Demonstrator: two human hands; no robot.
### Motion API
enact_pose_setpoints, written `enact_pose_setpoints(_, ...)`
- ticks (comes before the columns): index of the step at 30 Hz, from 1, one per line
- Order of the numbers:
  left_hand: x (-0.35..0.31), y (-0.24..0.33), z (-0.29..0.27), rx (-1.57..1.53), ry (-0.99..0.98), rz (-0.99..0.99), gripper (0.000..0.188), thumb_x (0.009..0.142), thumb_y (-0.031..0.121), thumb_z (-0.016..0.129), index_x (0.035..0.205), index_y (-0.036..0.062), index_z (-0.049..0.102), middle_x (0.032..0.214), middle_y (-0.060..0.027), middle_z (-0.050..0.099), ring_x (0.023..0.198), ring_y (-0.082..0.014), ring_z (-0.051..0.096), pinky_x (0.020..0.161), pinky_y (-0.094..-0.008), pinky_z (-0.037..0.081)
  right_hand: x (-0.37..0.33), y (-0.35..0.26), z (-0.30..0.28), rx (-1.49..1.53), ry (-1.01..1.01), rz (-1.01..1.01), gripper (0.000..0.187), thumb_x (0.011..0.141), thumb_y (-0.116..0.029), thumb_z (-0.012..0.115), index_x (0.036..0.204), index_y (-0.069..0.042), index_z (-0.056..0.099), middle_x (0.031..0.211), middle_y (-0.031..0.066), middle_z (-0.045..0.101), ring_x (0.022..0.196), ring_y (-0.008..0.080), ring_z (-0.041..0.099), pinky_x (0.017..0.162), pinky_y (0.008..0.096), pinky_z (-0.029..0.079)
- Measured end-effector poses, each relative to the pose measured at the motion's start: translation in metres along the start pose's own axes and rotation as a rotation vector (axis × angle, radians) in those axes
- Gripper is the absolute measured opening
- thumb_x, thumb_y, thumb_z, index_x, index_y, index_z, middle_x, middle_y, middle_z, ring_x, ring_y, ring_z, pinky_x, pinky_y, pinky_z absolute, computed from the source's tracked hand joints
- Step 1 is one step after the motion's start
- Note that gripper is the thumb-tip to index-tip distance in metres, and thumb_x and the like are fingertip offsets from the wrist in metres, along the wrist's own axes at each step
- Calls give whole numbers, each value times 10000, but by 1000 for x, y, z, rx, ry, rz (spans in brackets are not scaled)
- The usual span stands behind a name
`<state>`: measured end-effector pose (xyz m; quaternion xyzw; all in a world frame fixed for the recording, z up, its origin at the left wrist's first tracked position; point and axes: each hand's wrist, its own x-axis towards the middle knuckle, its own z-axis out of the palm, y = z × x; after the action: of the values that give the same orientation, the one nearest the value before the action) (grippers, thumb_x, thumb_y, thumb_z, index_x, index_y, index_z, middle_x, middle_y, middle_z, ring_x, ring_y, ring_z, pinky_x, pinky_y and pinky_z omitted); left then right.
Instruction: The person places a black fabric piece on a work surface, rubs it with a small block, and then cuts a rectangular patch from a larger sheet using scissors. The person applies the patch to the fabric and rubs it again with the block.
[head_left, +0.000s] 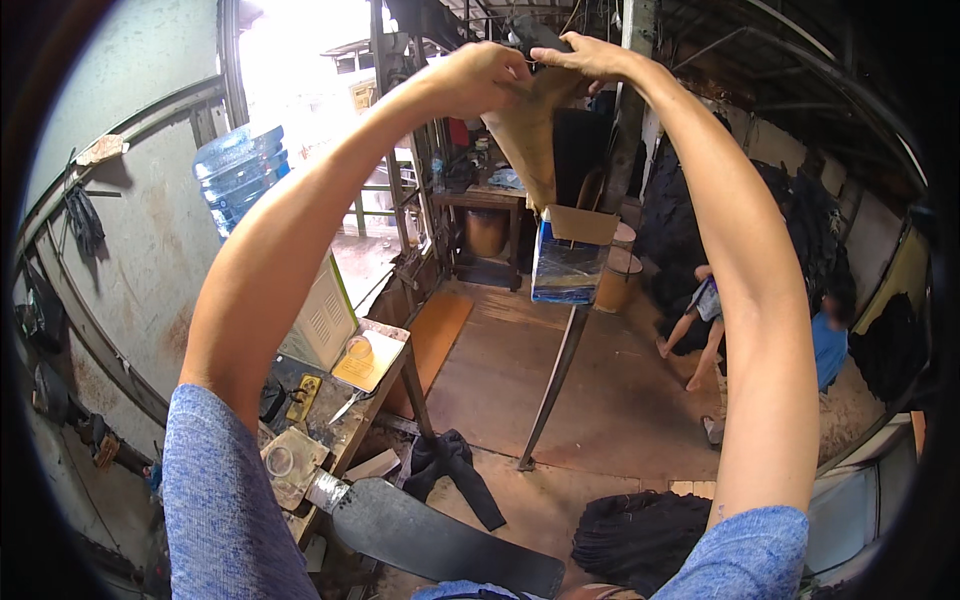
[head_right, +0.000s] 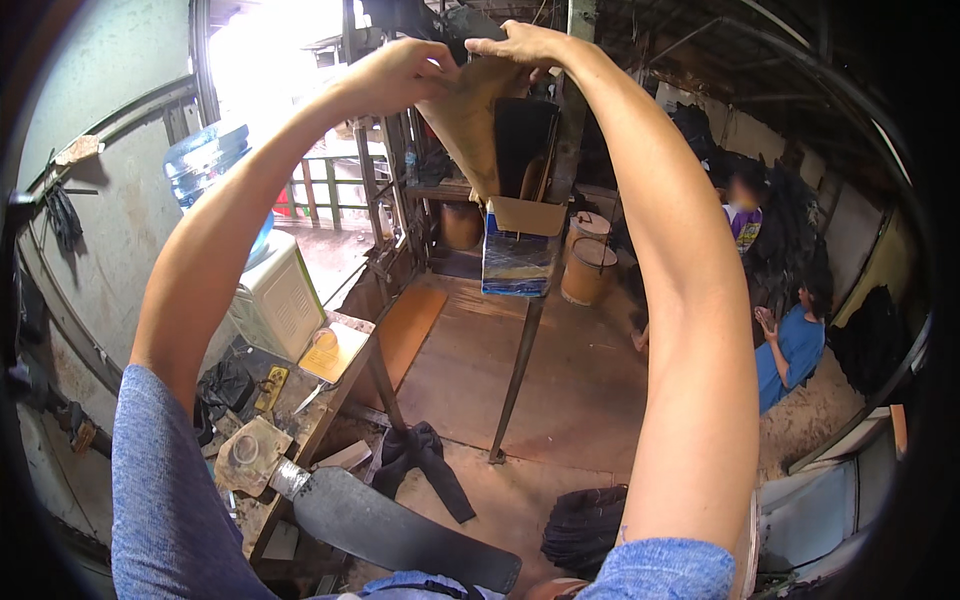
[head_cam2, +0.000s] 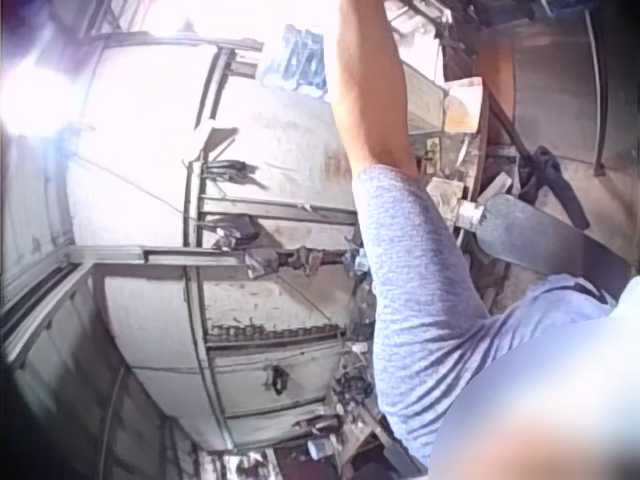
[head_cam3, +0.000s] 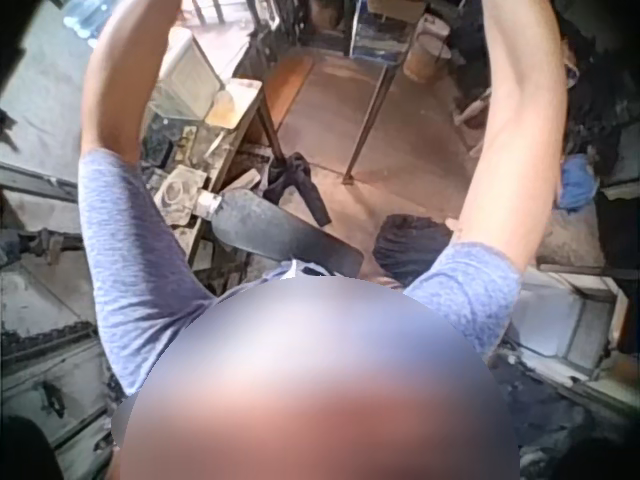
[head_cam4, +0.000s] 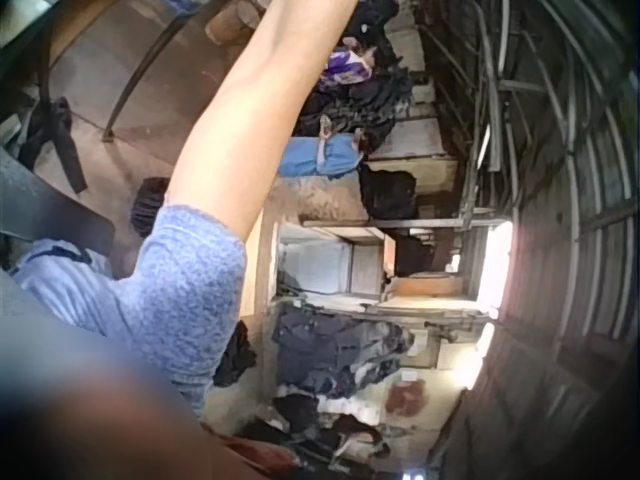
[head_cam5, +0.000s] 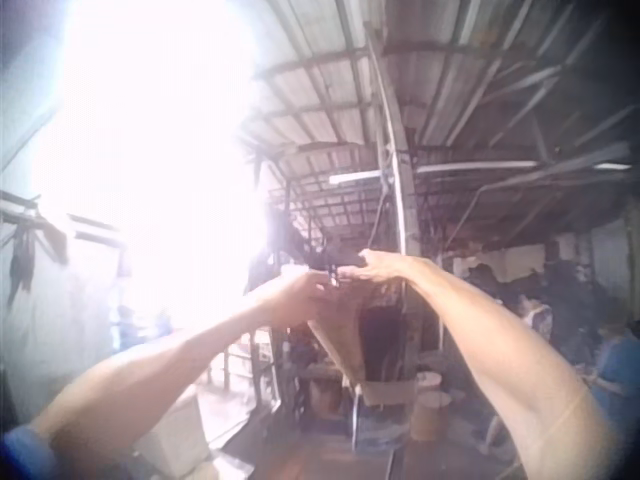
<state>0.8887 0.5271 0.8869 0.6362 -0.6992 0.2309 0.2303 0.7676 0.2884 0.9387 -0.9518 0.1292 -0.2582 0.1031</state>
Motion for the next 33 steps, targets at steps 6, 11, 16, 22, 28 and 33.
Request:
enact_pose_setpoints(6, -30, -43, -60, -156, 62, -34, 351, 944, 188, 770, 1251, 41, 684, 1105, -152, 794, 970, -176, 739, 842, -348, 589, 20, 0, -16, 98, -65, 114, 1198, 871, -842, 643, 1545, 102, 345, 1476, 346, 495, 1221, 420, 681, 899, 547, 645)
enact_pose_setpoints(11, -121, -68, -130, -248, 120, -109, 310, 1002, 142, 729, 1282, 32, 656, 1180, -109, 775, 1076, -146, 704, 934, -304, 566, 27, -3, -13, -149, -93, 150, 1211, 831, -852, 674, 1513, 104, 379, 1273, 317, 620, 1157, 369, 706, 793, 536, 668)
enact_pose_setpoints(16, -231, -75, -145, -357, 267, -332, 272, 1027, 123, 708, 1274, 36, 636, 1228, -109, 760, 1114, -146, 698, 993, -305, 542, 21, 1, 1, -292, -194, 195, 1186, 815, -856, 689, 1485, 91, 443, 1208, 309, 689, 1148, 374, 716, 855, 534, 640)
enact_pose_setpoints(22, -338, -67, -142, -488, 309, -555, 184, 1047, 81, 669, 1218, 31, 621, 1210, -67, 746, 1125, -104, 676, 994, -305, 538, 22, -14, -17, -534, 136, -33, 1086, 861, -840, 651, 1474, 44, 498, 1326, 317, 680, 1245, 400, 685, 1024, 475, 561)
enact_pose_setpoints(28, -400, -57, -128, -532, 334, -594, 172, 1051, 79, 659, 1209, 23, 618, 1179, -51, 741, 1096, -101, 679, 997, -315, 543, 9, -32, -7, -418, -119, 144, 1151, 793, -889, 665, 1455, 37, 498, 1095, 236, 725, 1052, 329, 752, 911, 455, 601)
enact_pose_setpoints(33, -423, -50, -123, -551, 323, -634, 153, 1048, 58, 648, 1194, 32, 615, 1161, -44, 736, 1086, -99, 676, 1000, -298, 541, 1, -38, 17, -561, -195, 152, 1180, 802, -837, 710, 1472, 102, 461, 1308, 311, 686, 1212, 388, 699, 1010, 479, 588)
